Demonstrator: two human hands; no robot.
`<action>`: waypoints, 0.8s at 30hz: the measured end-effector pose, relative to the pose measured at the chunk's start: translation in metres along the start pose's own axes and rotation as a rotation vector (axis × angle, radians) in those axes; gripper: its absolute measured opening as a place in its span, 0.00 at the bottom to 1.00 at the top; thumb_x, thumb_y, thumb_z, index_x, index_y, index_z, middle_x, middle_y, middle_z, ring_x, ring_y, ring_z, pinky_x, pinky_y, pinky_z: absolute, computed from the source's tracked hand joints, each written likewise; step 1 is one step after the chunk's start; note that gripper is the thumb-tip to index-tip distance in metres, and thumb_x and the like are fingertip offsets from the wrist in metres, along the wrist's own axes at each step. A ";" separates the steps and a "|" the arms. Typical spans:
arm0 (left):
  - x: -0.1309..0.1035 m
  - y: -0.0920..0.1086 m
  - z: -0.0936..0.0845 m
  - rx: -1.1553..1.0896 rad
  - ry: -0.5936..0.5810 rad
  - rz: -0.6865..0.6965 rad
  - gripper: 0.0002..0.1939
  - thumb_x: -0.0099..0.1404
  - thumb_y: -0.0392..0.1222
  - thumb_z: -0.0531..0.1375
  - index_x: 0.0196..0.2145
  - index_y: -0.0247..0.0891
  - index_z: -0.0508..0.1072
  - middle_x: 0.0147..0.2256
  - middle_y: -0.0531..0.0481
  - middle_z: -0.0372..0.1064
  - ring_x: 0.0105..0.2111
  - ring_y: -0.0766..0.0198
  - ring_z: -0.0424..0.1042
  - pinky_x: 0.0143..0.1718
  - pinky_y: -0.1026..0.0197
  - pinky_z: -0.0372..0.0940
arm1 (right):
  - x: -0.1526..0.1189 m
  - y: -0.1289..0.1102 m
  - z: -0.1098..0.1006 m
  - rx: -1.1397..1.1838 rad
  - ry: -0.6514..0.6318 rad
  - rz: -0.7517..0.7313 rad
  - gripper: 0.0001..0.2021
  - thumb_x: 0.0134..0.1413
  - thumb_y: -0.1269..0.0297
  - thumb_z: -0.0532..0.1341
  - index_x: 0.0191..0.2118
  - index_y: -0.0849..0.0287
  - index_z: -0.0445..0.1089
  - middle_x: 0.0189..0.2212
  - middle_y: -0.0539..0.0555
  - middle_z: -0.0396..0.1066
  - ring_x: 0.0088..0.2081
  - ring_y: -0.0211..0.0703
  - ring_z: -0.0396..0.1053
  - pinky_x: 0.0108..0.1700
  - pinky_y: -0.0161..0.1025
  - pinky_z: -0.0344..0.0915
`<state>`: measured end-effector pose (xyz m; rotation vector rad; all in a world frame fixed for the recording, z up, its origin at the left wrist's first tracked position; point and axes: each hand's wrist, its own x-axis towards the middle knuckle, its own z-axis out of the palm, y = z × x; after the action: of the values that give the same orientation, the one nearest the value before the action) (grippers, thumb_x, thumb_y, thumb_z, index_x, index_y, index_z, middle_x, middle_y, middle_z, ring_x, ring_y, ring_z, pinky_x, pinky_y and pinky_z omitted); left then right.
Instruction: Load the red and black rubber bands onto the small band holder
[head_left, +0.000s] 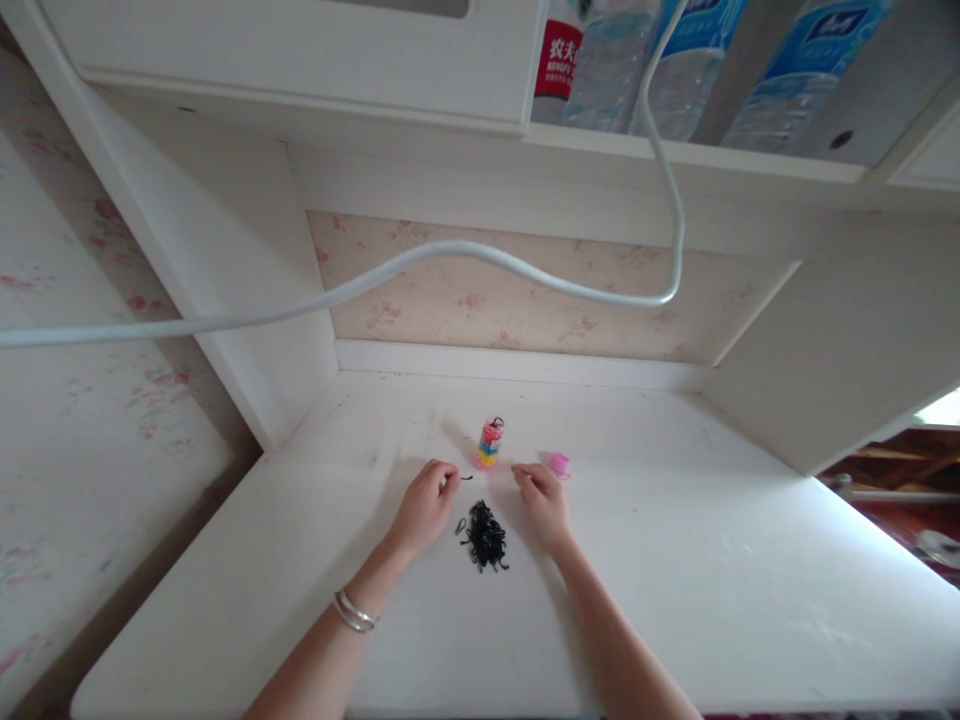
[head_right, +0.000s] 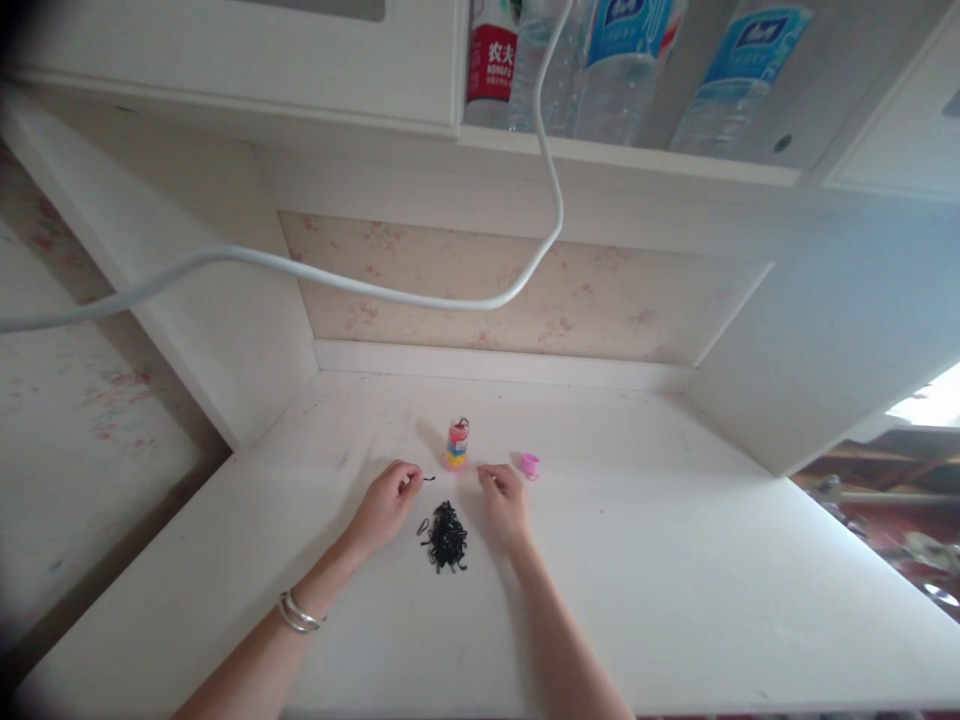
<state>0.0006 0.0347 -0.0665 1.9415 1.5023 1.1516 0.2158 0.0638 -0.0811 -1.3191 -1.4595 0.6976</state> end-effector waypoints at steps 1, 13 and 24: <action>0.001 0.005 -0.001 -0.004 0.023 0.003 0.14 0.69 0.46 0.49 0.35 0.38 0.69 0.35 0.48 0.69 0.35 0.64 0.69 0.38 0.61 0.64 | -0.006 0.006 0.001 -0.022 -0.027 -0.006 0.15 0.54 0.54 0.57 0.33 0.58 0.76 0.33 0.56 0.73 0.32 0.43 0.67 0.34 0.40 0.64; 0.076 0.074 0.000 0.229 0.170 0.113 0.10 0.68 0.42 0.51 0.37 0.39 0.71 0.38 0.49 0.69 0.33 0.67 0.69 0.39 0.64 0.63 | -0.009 0.009 0.000 -0.092 -0.118 -0.048 0.12 0.55 0.62 0.55 0.34 0.56 0.76 0.31 0.53 0.72 0.29 0.40 0.65 0.34 0.37 0.61; 0.083 0.070 0.009 0.419 0.164 0.095 0.11 0.67 0.43 0.53 0.36 0.41 0.75 0.38 0.49 0.71 0.37 0.64 0.71 0.42 0.64 0.63 | -0.010 0.010 -0.001 -0.113 -0.138 -0.081 0.12 0.56 0.64 0.54 0.34 0.55 0.76 0.31 0.52 0.72 0.29 0.39 0.66 0.34 0.36 0.62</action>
<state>0.0542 0.0910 0.0093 2.2544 1.8793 1.1266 0.2196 0.0562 -0.0930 -1.3106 -1.6747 0.6723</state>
